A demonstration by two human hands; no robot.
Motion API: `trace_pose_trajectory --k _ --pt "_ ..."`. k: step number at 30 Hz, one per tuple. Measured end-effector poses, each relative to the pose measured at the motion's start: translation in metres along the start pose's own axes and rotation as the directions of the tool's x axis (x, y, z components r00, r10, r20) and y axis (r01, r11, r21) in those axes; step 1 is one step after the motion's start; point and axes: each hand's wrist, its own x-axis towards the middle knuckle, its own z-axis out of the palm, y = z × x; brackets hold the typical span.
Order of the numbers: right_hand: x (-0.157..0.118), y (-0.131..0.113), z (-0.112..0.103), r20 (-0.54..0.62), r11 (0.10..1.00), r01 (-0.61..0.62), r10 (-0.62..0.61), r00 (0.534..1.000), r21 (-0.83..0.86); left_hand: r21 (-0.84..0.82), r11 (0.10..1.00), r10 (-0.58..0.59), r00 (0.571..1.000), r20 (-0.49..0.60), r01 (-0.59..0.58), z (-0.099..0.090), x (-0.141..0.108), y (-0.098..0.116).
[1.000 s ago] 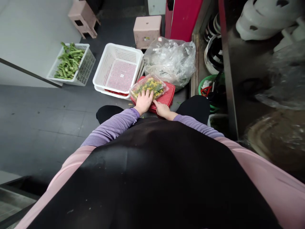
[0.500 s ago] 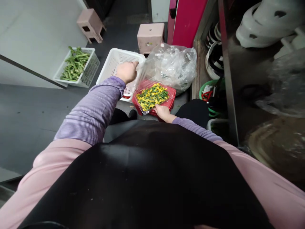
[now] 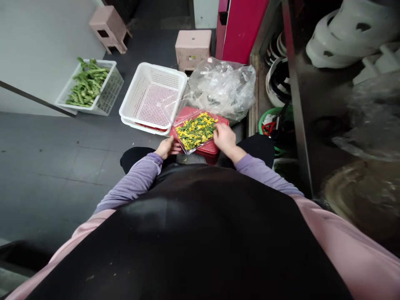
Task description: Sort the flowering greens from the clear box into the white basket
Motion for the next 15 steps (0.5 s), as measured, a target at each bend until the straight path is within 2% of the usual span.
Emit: trace_pose_trajectory --k 1,2,5,6,8,11,13,15 --pt "0.013 0.009 -0.003 -0.053 0.999 -0.049 0.049 0.997 0.009 -0.039 0.999 0.001 1.000 0.005 -0.001 0.003 0.003 -0.004" --pt "0.024 0.017 -0.004 -0.038 0.993 -0.116 0.116 0.993 0.012 -0.059 0.998 0.037 0.999 -0.003 -0.037 0.006 0.006 -0.005" --pt "0.042 0.032 0.001 0.237 0.969 -0.246 0.235 0.943 0.015 -0.096 0.986 0.134 0.991 -0.028 -0.136 0.011 0.014 0.000" --pt "0.039 0.033 0.004 0.282 0.964 -0.266 0.253 0.925 0.008 -0.121 0.980 0.157 0.987 -0.042 -0.161 0.011 0.016 0.001" --pt "0.023 0.027 0.009 0.298 0.955 -0.295 0.276 0.914 0.020 -0.168 0.964 0.196 0.978 -0.067 -0.205 0.011 0.022 0.004" --pt "-0.015 0.012 0.015 0.295 0.903 -0.382 0.318 0.901 0.196 -0.182 0.952 0.239 0.969 -0.058 -0.246 0.006 0.034 0.011" --pt "-0.037 0.000 0.018 0.393 0.758 -0.515 0.366 0.843 0.399 -0.171 0.948 0.269 0.963 -0.015 -0.267 0.003 0.045 0.020" --pt "-0.051 -0.010 0.019 0.571 0.534 -0.661 0.353 0.741 0.527 -0.165 0.938 0.315 0.948 0.043 -0.304 0.004 0.057 0.032"
